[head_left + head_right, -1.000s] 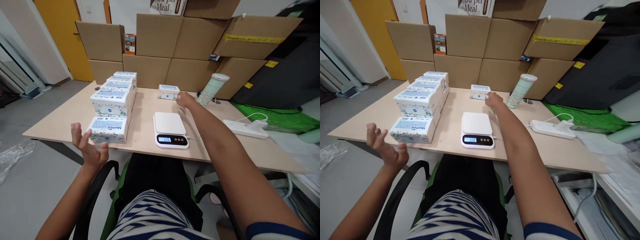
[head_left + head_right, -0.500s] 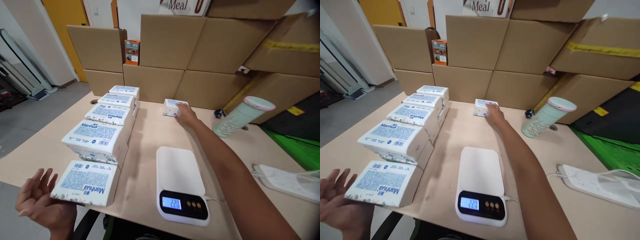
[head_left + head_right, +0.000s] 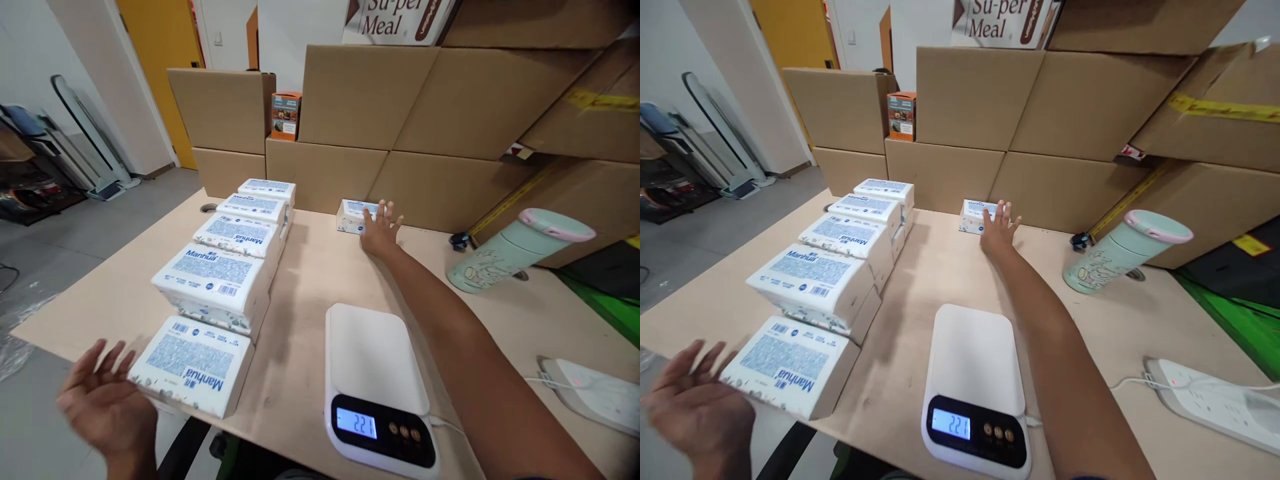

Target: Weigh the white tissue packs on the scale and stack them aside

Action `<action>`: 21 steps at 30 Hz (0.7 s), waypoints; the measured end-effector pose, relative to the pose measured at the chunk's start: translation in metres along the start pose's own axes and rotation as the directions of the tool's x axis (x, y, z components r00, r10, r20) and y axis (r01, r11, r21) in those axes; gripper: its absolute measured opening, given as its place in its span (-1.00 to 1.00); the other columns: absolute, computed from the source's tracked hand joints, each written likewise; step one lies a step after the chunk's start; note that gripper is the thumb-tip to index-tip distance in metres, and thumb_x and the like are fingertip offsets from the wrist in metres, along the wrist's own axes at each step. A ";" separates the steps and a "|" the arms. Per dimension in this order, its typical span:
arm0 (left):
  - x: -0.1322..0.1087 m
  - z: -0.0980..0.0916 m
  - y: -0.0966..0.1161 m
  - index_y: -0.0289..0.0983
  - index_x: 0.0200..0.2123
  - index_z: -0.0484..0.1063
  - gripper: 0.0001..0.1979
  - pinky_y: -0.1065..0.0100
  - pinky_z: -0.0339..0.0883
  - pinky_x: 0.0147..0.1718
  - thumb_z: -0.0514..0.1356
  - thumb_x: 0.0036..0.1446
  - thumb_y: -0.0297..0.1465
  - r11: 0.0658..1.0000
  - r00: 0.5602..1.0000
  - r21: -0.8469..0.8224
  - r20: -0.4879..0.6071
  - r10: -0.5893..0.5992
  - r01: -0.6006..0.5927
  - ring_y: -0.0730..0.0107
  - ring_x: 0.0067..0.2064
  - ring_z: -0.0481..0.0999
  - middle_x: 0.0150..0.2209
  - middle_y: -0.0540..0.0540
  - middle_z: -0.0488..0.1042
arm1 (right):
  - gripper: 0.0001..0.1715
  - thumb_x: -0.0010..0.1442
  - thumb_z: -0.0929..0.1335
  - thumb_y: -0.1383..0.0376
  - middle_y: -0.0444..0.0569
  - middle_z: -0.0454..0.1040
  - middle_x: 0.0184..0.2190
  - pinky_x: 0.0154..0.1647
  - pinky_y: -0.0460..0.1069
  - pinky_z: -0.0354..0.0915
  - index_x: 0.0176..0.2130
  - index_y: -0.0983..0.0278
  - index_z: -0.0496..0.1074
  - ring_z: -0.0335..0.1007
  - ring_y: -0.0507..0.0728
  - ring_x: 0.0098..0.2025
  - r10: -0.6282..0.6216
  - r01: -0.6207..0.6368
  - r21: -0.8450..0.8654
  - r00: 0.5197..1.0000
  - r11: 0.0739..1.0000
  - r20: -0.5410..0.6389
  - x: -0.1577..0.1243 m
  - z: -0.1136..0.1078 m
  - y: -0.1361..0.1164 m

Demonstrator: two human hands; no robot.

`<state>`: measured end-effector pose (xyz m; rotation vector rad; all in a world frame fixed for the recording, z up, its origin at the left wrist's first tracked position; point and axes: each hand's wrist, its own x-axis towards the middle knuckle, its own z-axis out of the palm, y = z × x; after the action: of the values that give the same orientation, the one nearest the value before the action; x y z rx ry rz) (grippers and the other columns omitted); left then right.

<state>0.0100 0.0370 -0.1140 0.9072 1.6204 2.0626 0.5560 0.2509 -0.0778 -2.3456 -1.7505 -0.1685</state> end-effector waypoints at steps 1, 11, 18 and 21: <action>-0.001 0.004 0.003 0.18 -0.08 0.65 -0.49 -0.39 0.21 0.51 0.13 0.18 0.30 0.996 0.997 -0.077 -0.069 -0.041 0.035 -0.31 0.48 0.43 0.34 0.13 0.60 | -0.01 0.38 0.34 0.30 0.41 -0.33 0.72 0.57 0.71 -0.32 0.65 0.34 0.01 -0.52 0.53 0.75 0.012 -0.012 0.002 1.000 1.000 -0.021 -0.006 -0.002 -0.008; -0.006 -0.005 0.024 -0.21 0.03 0.66 -0.10 -0.20 0.33 0.46 0.05 0.22 0.46 0.962 0.908 -0.072 0.353 -0.224 0.265 -0.20 0.37 0.56 0.20 -0.30 0.68 | -0.12 0.54 0.14 -0.27 0.13 0.34 0.56 0.58 0.42 0.21 0.55 0.09 0.32 0.24 0.40 0.60 -0.469 0.398 0.582 0.883 0.709 -0.032 -0.216 -0.083 -0.107; -0.042 0.001 0.060 -0.28 0.20 0.65 -0.01 -0.10 0.36 0.46 0.05 0.25 0.46 0.969 0.824 -0.057 0.539 -0.172 0.239 -0.22 0.40 0.56 0.12 -0.30 0.74 | 0.18 0.36 0.27 -0.48 0.29 0.49 0.44 0.41 0.46 0.42 0.53 0.26 0.31 0.50 0.58 0.41 -0.595 0.232 0.703 0.735 0.672 0.327 -0.314 -0.118 -0.193; -0.072 -0.012 0.099 -0.22 0.24 0.64 -0.06 -0.10 0.35 0.48 0.05 0.30 0.42 0.972 0.775 -0.157 0.631 -0.039 0.176 -0.20 0.48 0.47 0.25 -0.28 0.67 | 0.12 0.40 0.33 -0.39 0.13 0.37 0.54 0.49 0.43 0.38 0.62 0.10 0.10 0.41 0.45 0.50 -0.592 0.202 0.869 0.797 0.452 0.123 -0.329 -0.138 -0.192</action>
<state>0.0639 -0.0448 -0.0396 1.2210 1.0449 1.5614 0.2825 -0.0364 0.0046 -1.2572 -1.9206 0.9747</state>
